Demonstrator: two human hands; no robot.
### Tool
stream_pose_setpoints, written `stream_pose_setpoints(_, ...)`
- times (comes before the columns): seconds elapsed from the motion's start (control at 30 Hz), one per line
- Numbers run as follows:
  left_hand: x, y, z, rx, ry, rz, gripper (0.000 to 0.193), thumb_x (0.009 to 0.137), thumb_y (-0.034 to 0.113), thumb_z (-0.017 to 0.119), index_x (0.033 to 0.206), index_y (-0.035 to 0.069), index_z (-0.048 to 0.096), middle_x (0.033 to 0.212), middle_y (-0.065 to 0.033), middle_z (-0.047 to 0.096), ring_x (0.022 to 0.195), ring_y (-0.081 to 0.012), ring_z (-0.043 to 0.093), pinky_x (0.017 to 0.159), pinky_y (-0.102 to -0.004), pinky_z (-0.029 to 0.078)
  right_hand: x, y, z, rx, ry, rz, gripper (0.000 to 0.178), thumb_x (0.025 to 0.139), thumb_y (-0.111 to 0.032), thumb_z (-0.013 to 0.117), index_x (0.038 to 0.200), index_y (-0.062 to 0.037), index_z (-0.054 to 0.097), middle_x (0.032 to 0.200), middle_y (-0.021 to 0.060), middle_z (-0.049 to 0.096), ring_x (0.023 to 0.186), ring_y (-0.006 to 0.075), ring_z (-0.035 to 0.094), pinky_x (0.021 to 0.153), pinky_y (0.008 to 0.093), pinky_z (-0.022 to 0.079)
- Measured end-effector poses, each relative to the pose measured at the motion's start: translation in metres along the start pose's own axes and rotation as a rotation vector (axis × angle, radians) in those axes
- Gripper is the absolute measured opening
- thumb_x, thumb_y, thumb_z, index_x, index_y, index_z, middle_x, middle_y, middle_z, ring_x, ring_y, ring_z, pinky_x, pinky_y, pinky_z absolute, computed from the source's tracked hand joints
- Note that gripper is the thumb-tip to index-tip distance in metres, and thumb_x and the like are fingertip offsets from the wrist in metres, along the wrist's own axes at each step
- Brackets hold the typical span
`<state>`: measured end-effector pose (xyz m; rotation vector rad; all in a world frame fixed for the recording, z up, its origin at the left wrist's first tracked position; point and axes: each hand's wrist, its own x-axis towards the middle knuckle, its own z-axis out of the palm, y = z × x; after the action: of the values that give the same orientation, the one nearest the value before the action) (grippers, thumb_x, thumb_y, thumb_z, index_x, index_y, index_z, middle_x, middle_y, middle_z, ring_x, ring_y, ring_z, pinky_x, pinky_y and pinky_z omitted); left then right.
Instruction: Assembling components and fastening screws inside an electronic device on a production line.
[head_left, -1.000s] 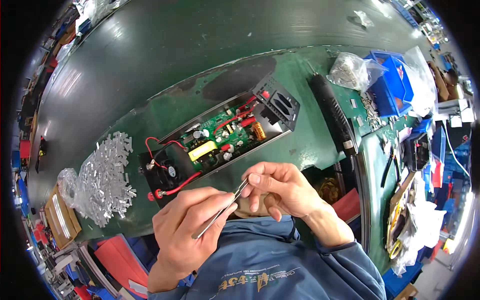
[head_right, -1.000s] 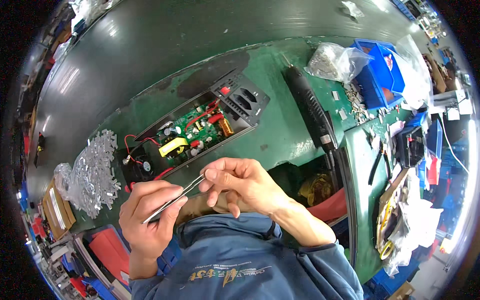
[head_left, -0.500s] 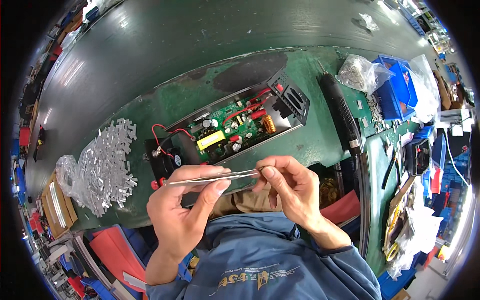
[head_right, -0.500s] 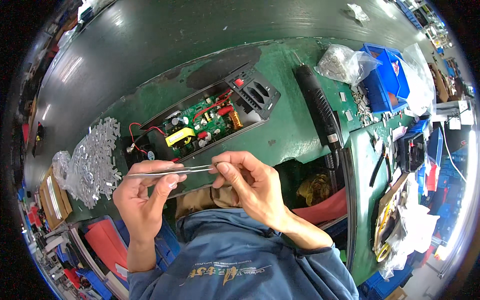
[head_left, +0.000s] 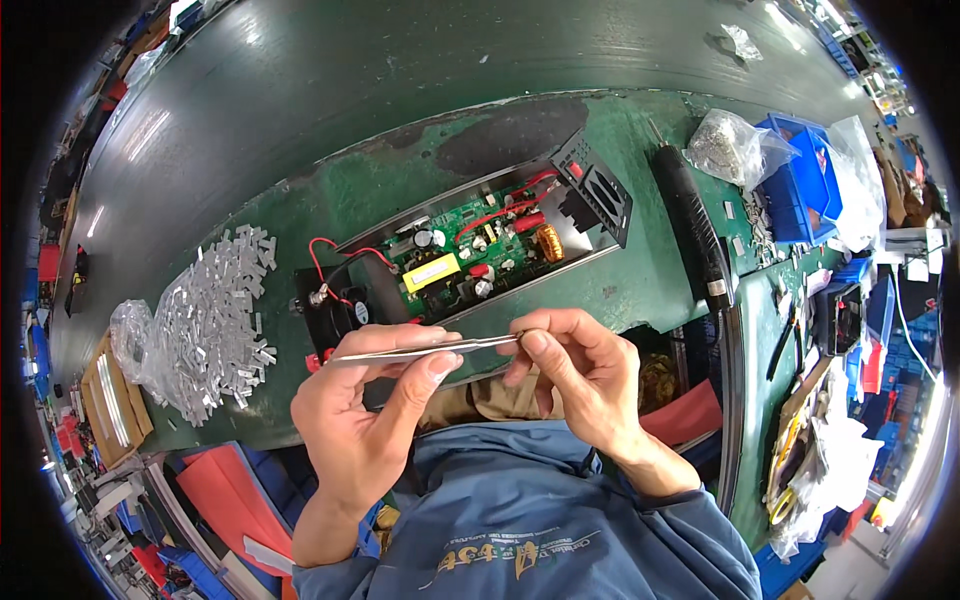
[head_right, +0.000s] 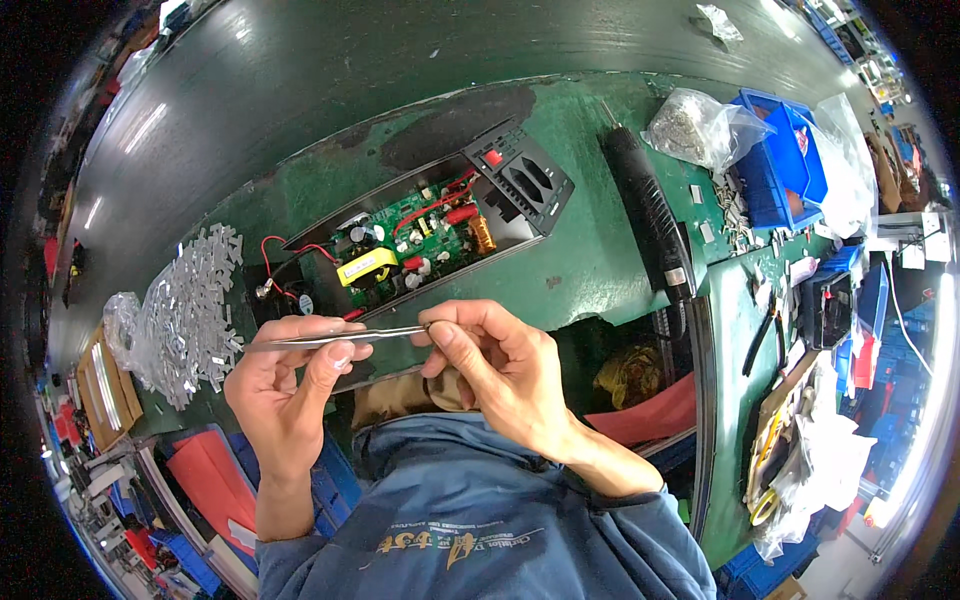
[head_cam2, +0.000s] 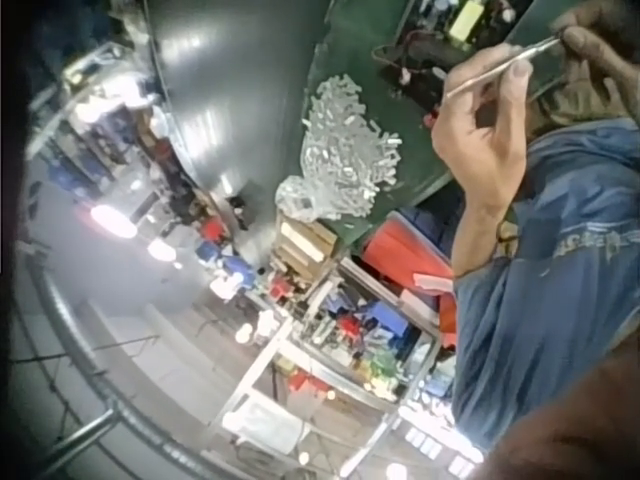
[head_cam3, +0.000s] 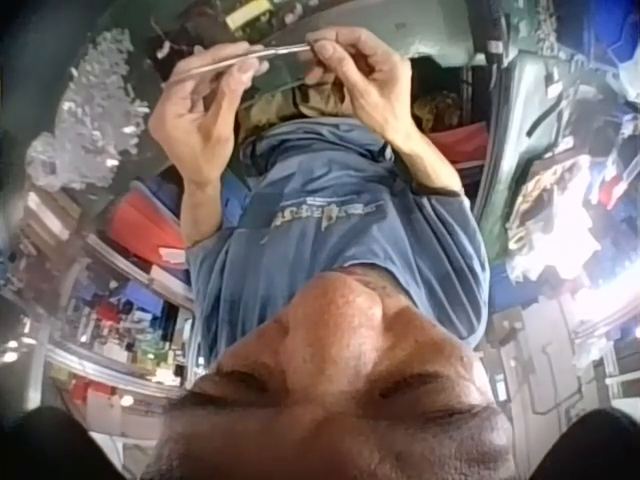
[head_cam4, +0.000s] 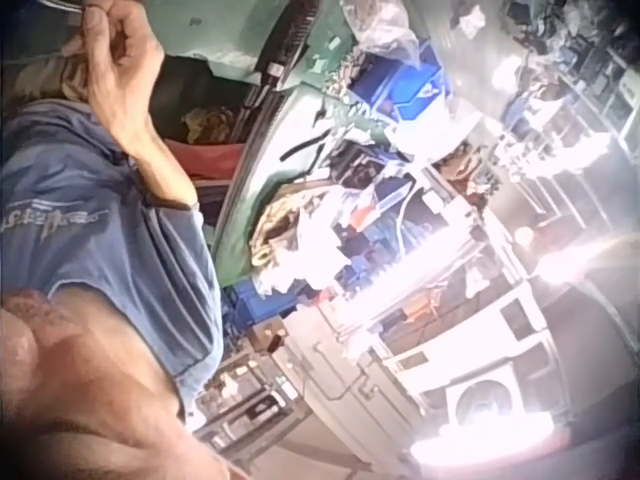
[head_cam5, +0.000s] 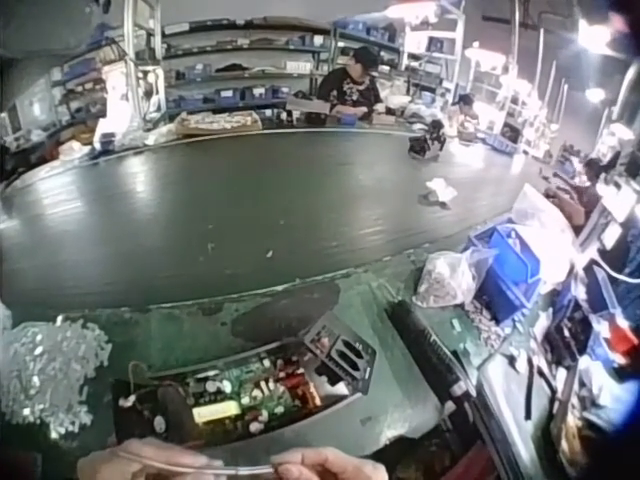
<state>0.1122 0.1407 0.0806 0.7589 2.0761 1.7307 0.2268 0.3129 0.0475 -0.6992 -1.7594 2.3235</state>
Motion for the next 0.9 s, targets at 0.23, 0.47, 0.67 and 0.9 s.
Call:
stream_pose_setpoints(0.23,-0.0015,-0.0005,-0.0002,-0.048,0.026,-0.016,0.019,0.094,-0.003,0.069,0.111,-0.008,0.064,0.104,-0.0210,0.071,0.086,-0.0241,0.074,0.075,-0.0295,0.061,0.0012,0.0014,0.0015,0.012,-0.015,0.006,0.019,0.105,-0.009,0.056,0.117,0.0058,0.063,0.100,0.0116,0.073,0.078,0.0111,0.071,0.049,0.0199,0.052)
stream_pose_setpoints(0.47,-0.0020,-0.0016,-0.0002,-0.006,0.025,-0.014,0.020,0.093,-0.003,0.070,0.112,-0.008,0.064,0.106,-0.0218,0.071,0.087,-0.0248,0.075,0.076,-0.0295,0.061,0.0016,0.0030,0.0015,0.023,-0.008,-0.003,0.019,0.105,-0.009,0.057,0.117,0.0056,0.063,0.101,0.0114,0.073,0.077,0.0110,0.071,0.048,0.0200,0.052)
stream_pose_setpoints(0.67,-0.0019,-0.0021,0.0001,-0.019,0.032,-0.013,0.020,0.094,-0.001,0.070,0.112,-0.008,0.064,0.104,-0.0209,0.072,0.086,-0.0250,0.075,0.073,-0.0290,0.060,0.0014,0.0037,0.0023,0.030,-0.012,-0.001,0.019,0.105,-0.009,0.058,0.116,0.0053,0.064,0.102,0.0108,0.073,0.077,0.0107,0.071,0.048,0.0197,0.052)
stream_pose_setpoints(0.9,0.0014,-0.0034,0.0031,-0.064,0.089,-0.052,0.017,0.095,0.002,0.071,0.109,-0.007,0.065,0.101,-0.0184,0.073,0.084,-0.0240,0.076,0.071,-0.0283,0.059,0.0026,0.0023,0.0020,-0.001,0.017,-0.004,0.019,0.105,-0.008,0.056,0.117,0.0050,0.064,0.105,0.0123,0.072,0.080,0.0119,0.071,0.050,0.0208,0.052)
